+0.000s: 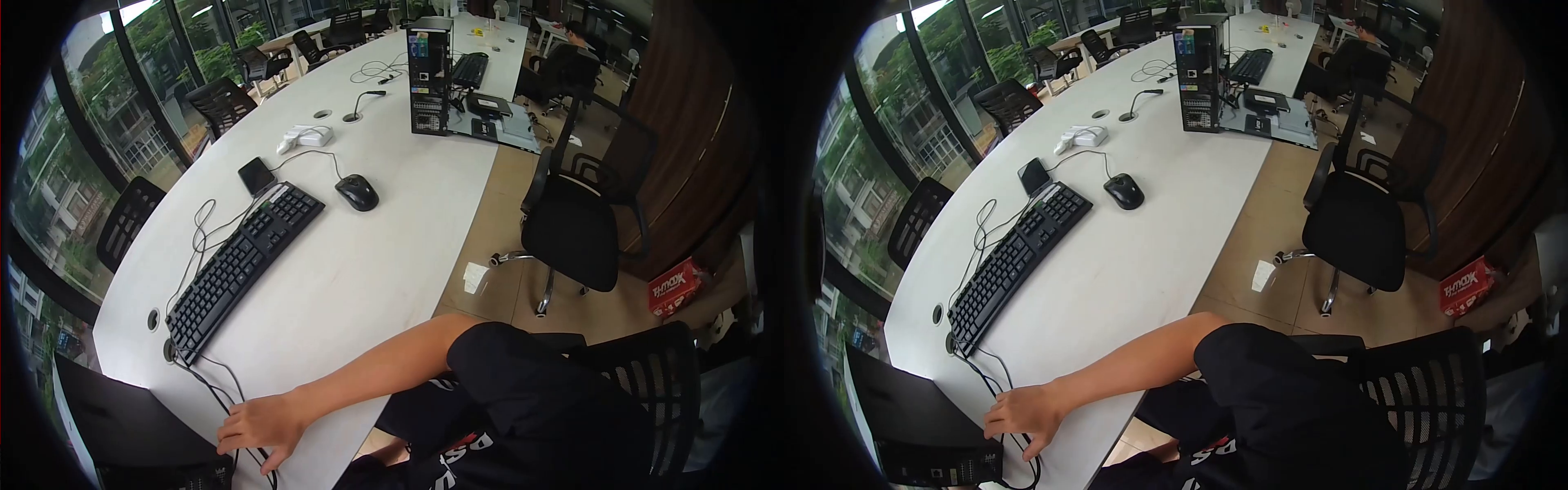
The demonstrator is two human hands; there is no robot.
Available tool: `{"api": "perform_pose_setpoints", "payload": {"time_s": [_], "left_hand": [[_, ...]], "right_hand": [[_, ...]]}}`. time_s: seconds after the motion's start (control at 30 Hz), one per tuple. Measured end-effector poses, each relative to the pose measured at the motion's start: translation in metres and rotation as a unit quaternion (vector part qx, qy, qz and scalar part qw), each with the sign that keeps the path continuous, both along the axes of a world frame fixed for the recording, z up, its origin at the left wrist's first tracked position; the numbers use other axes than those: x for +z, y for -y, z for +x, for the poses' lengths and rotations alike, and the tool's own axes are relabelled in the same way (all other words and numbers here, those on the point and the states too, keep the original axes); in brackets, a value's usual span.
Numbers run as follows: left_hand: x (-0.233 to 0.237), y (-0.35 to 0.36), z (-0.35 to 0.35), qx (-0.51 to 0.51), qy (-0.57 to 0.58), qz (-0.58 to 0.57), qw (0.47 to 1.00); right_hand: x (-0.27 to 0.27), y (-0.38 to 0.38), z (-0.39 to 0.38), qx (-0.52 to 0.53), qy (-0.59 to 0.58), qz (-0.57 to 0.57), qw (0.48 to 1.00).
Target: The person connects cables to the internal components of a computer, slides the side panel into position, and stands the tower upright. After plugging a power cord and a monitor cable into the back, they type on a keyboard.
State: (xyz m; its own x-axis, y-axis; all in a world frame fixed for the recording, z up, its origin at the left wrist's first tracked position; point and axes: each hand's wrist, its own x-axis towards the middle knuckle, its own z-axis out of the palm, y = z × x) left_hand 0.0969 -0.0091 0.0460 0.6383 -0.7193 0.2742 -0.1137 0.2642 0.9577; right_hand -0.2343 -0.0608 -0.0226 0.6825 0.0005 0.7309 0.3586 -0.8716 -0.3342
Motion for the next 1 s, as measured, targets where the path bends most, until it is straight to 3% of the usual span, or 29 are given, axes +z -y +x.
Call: {"api": "perform_pose_setpoints", "payload": {"time_s": [0.33,0.5,0.77,1.0], "left_hand": [[-0.034,-0.076,0.024,0.070,-0.062,-0.084,0.992],[-0.035,-0.029,0.051,0.017,-0.095,-0.119,0.988],[-0.040,0.007,0.067,-0.011,-0.108,-0.134,0.985],[-0.035,0.008,0.070,-0.008,-0.095,-0.134,0.986]], "right_hand": [[0.027,-0.003,-0.013,-0.022,-0.044,0.027,0.998],[0.036,0.001,-0.015,-0.029,-0.044,0.025,0.998],[0.039,-0.010,0.001,-0.059,-0.025,0.132,0.989],[0.092,-0.040,0.049,-0.085,-0.061,0.154,0.983]]}}
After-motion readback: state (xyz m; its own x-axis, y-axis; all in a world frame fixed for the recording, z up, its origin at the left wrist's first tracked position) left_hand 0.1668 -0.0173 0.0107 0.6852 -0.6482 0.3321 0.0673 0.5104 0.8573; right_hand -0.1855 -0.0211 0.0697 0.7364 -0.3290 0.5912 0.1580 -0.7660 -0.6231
